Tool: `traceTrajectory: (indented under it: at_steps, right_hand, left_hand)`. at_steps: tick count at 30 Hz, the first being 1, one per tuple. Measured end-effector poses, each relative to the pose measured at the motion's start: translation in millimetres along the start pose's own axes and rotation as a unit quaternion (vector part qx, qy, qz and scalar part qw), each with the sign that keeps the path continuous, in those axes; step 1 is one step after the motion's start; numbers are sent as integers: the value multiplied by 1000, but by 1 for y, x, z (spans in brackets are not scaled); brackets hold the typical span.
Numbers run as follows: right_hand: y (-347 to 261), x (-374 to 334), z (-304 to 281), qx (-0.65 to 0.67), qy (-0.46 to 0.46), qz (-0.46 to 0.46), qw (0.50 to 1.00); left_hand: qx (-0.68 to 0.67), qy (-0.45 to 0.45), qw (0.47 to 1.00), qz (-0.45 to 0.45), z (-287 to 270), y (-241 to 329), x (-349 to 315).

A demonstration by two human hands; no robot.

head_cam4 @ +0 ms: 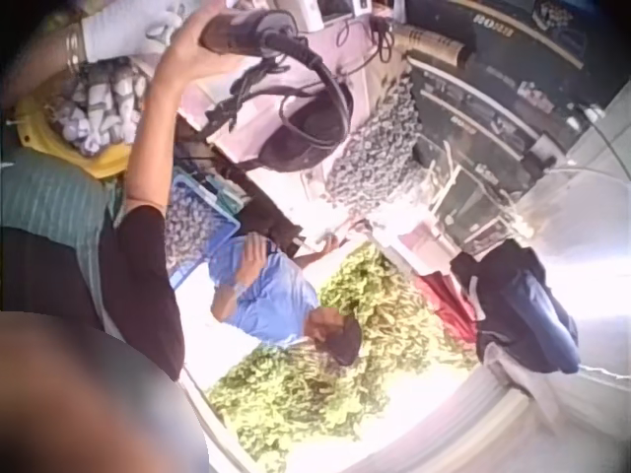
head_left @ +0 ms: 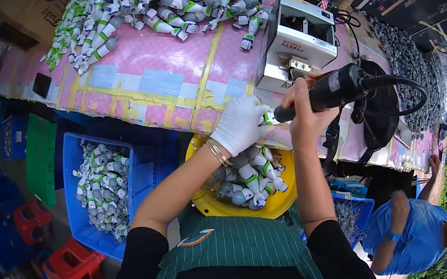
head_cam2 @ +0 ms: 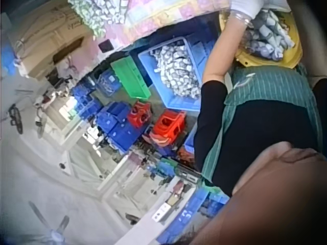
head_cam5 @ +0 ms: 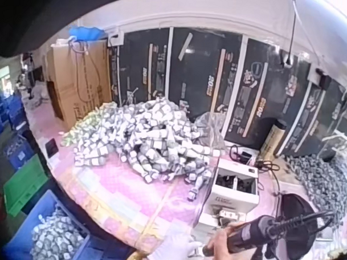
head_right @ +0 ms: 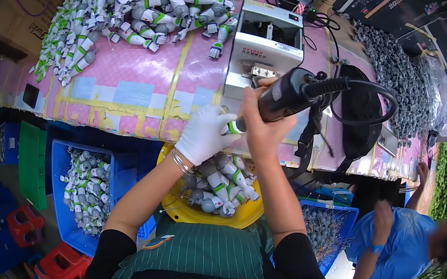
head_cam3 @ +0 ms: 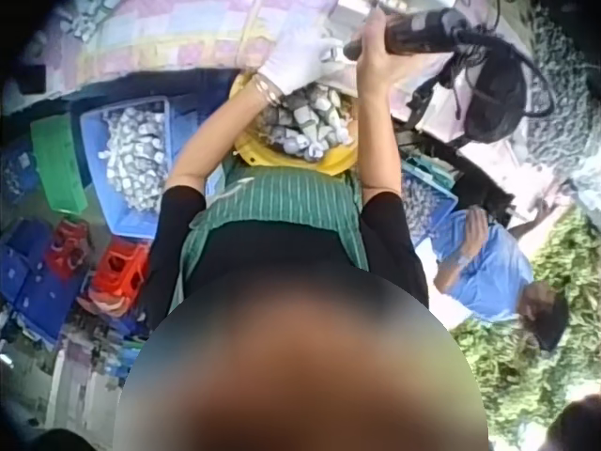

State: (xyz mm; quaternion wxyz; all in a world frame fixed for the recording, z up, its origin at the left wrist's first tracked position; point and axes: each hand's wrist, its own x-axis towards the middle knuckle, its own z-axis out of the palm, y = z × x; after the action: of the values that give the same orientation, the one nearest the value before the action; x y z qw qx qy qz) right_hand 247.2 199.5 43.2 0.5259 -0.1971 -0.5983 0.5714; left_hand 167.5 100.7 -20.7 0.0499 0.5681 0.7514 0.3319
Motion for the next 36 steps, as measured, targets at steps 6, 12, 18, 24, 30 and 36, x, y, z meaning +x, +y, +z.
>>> traceTrajectory:
  at_steps: [6,12,18,24,30,36]
  right_hand:
    - [-36,14,-3,59,11,27,998]
    - [-33,45,-13,61,-37,-28,997]
    - [-38,62,-14,87,-18,-23,996]
    - [-30,65,-24,82,-6,-34,996]
    - [-26,69,-8,91,-28,-28,995]
    - [-38,76,-10,55,-29,-51,997]
  left_hand:
    - [2,-85,993,87,-9,25,-40]
    - [-118,-191,973,54,-70,-10,-61]
    - [282,375,858,-209,-200,-221,3]
    - [265,132,896,-330,-215,-238,-3]
    - [163,102,915,-355,-125,-153,-1]
    - [-2,-56,971,-234,-129,-99,13]
